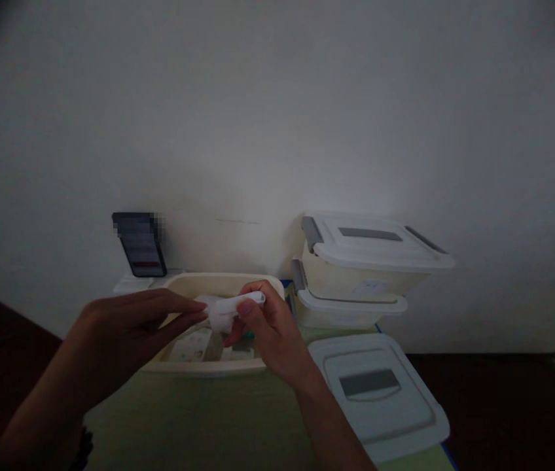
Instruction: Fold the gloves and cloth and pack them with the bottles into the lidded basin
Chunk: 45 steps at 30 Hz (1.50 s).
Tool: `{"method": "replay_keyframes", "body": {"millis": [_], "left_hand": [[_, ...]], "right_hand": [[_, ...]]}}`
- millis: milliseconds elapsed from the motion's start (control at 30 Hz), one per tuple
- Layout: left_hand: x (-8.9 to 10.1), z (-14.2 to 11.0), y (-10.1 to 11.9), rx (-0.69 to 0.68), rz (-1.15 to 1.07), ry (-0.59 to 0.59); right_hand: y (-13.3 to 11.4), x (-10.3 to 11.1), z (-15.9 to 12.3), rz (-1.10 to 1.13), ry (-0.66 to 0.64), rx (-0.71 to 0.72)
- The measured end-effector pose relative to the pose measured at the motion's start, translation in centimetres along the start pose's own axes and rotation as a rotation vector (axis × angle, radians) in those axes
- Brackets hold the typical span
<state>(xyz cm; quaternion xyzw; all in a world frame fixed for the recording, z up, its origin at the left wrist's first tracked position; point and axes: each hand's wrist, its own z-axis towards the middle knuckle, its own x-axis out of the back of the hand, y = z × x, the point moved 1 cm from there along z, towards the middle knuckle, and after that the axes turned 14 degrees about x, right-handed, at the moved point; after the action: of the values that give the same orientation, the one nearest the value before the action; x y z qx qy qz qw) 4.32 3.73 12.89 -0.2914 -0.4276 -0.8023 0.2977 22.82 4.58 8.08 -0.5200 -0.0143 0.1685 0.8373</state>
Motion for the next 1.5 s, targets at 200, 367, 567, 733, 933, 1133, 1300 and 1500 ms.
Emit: {"method": "replay_keyframes", "body": {"millis": [200, 367, 567, 733, 933, 1133, 1300, 1500], "left_hand": [[-0.8, 0.2, 0.3, 0.08, -0.098, 0.016], [-1.2, 0.6, 0.0, 0.19, -0.275, -0.031], [-0.5, 0.5, -0.6, 0.226, -0.181, 0.006], [-0.9, 0.3, 0.1, 0.168, -0.228, -0.018], [-0.4, -0.4, 1.1, 0.012, -0.223, 0.028], [-1.0, -0.2, 1.3, -0.051, -0.096, -0.016], [-1.1, 0.0, 0.7, -0.045, -0.074, -0.029], [-0.5, -0.3, 1.0, -0.012, -0.144, -0.056]], "right_hand": [[-0.4, 0.6, 0.3, -0.112, 0.016, 0.07], [-0.2, 1.1, 0.5, -0.056, 0.041, 0.059], [-0.5, 0.7, 0.4, -0.014, 0.073, 0.033], [-1.5, 0.8, 0.2, -0.262, 0.138, -0.031], [-1.2, 0.7, 0.1, -0.572, 0.179, -0.039], [-1.0, 0.0, -0.5, -0.354, 0.108, -0.087], [-1.8, -0.4, -0.7, -0.04, 0.009, -0.131], [-1.7, -0.6, -0.5, 0.068, 0.001, -0.109]]}}
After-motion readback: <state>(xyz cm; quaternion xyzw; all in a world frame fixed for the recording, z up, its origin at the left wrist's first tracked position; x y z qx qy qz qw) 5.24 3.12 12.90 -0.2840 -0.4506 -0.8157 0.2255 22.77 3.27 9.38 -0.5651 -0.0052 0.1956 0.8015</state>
